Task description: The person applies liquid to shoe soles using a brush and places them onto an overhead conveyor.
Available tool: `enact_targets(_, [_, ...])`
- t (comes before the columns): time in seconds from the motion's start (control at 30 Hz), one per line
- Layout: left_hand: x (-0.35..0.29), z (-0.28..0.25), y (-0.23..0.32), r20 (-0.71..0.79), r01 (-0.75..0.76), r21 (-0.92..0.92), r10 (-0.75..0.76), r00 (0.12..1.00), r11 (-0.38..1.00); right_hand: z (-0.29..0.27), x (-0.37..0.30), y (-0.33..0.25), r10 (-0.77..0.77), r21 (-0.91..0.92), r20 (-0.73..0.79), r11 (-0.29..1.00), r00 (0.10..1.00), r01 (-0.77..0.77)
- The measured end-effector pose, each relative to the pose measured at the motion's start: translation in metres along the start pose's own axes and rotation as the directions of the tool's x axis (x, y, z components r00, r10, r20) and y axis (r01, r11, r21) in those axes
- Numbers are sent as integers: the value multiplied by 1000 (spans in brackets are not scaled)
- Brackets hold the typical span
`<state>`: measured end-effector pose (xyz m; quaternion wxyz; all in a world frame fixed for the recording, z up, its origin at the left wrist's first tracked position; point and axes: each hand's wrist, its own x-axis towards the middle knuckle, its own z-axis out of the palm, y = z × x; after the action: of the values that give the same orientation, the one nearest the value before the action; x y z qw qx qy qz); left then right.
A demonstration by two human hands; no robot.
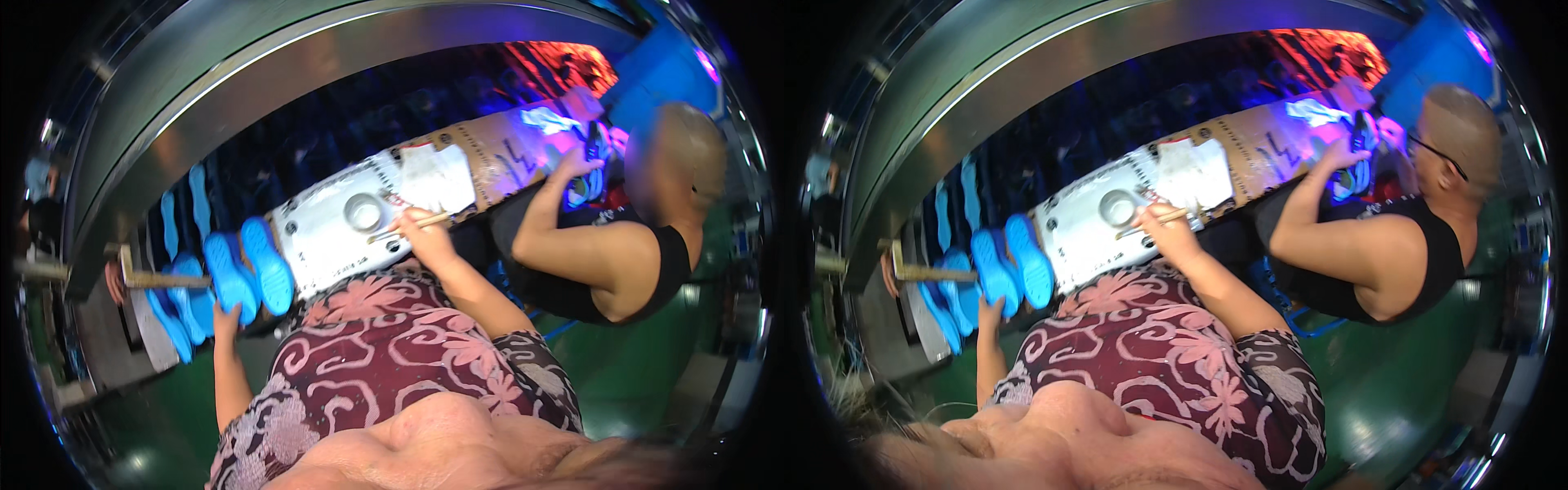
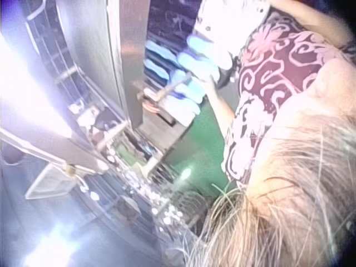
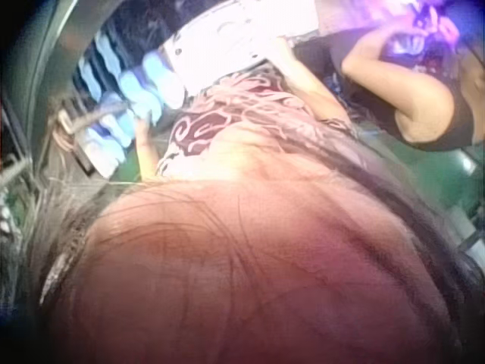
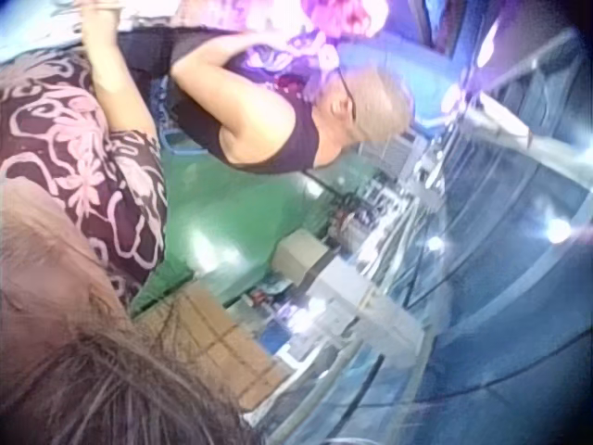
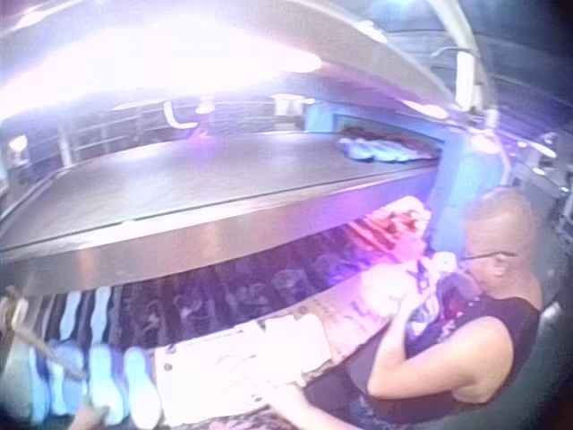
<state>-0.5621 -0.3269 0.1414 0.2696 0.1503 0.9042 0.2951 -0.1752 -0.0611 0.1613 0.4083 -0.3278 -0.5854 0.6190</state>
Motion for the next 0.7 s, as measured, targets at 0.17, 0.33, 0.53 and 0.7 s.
enact_targets(0.17, [4, -4, 27, 415, 292, -778, 105, 904, 555, -11, -6, 10, -13, -119, -97, 993, 995, 1])
enact_targets(0.33, [-49, 41, 79, 56, -38, -896, 198, 979, 443, -13, -1, 5, 66, -37, -51, 997, 997, -68])
enact_targets(0.53, [-87, 85, 122, 71, -324, -646, 477, 876, 691, 5, 9, -16, 10, -36, -18, 999, 1000, -11])
enact_targets(0.7, [-95, 102, 156, 40, -484, -504, 579, 815, 716, 24, 10, -41, -122, -68, 78, 990, 989, 127])
